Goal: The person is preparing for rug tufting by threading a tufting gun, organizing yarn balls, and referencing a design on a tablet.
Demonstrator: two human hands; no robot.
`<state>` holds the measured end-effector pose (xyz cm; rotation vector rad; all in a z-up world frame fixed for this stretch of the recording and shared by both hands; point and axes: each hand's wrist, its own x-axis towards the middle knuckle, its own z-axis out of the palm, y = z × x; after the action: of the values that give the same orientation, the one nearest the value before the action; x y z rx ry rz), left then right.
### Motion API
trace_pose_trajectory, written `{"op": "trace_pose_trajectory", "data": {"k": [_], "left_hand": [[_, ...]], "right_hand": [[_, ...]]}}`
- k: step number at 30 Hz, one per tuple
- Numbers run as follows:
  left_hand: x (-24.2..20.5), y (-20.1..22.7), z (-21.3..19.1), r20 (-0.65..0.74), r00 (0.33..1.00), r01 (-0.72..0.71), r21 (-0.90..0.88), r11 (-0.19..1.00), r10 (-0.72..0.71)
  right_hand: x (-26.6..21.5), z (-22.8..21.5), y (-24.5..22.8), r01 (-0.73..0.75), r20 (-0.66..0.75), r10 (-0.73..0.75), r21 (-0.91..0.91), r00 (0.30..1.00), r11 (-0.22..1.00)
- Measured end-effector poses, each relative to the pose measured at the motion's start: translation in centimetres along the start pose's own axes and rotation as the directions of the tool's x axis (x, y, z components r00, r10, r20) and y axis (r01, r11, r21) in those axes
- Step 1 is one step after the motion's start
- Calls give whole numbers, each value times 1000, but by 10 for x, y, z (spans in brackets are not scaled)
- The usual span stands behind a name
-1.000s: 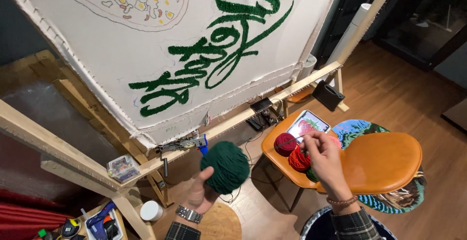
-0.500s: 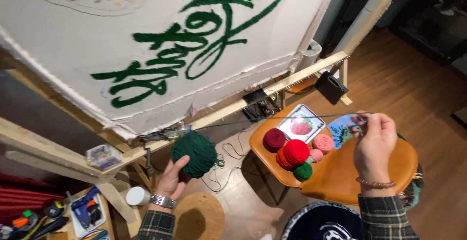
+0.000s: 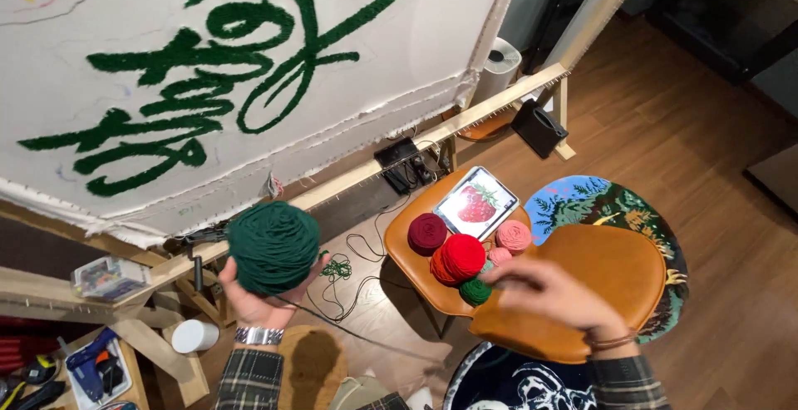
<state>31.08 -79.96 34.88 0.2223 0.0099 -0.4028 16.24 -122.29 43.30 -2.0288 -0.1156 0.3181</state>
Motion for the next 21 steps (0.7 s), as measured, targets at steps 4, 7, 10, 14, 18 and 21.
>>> {"op": "trace_pose_trajectory", "data": {"k": [4,7,10,14,18,21], "left_hand": [[47,-37,15,-32,987,157,7,988,-157],[80,-69,18,-503,836,334,149,931,-219],[114,-97,-5,-350,861,482,329,812,-369],[129,-112,-22,-225,853,522,350,778,-471],[141,-74,-45,-360,602,718,634,286,-713],[157,-28,-70,-387,607,486,872,-62,-694]], "right_hand": [[43,34,-1,-182,77,180,28,981,983],[83,58,-18,-262,-119,383,546,916,796],[124,70,-48,-224,-81,410,733,909,642],[165,82,-58,-81,-92,462,936,882,342],[186,73,-15,-4,-172,600,960,781,280],[192,39,-3,-16,-328,700,900,635,436]]}}
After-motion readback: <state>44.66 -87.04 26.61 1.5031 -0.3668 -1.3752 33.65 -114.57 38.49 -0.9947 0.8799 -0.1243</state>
